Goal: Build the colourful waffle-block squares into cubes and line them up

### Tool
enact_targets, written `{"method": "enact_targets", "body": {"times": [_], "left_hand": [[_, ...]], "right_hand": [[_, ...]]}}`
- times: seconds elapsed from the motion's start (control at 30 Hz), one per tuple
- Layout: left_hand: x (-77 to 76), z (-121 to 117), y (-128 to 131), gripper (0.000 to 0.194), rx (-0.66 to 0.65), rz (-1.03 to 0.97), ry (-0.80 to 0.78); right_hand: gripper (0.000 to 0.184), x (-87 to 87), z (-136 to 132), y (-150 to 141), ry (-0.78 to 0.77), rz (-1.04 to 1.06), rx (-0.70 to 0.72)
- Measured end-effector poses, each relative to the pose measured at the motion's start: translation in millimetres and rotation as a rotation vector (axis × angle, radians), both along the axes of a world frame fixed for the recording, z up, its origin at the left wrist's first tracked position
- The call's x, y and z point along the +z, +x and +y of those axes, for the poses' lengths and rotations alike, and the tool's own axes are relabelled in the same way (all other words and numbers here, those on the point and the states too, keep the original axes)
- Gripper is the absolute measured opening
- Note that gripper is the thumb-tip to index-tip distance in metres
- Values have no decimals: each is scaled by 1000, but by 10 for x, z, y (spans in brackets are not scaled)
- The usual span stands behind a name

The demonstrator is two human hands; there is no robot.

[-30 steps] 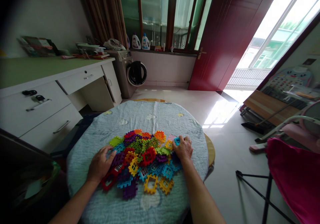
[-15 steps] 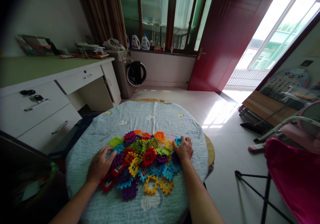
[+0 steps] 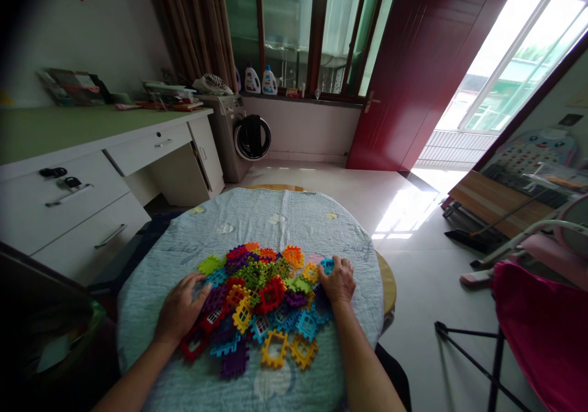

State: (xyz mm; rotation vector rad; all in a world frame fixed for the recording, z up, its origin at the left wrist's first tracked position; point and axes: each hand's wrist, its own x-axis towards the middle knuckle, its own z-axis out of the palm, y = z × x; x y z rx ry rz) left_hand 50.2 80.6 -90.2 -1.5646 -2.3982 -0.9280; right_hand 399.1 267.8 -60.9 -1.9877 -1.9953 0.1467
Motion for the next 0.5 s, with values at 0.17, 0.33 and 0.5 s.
{"method": "enact_targets", "body": {"times": [0.17,0.33,0.5], "left_hand": [[8,-3,-1,43,3,-1,-22],[21,-5,-3,43,-3,-13,-36],[37,-7,11,42,4,-21,-29]], "right_hand": [[50,14,-8,-8,4,10,5],[49,33,-22,-13,-11,9,15],[47,25,-20,-6,-9,4,18]]}}
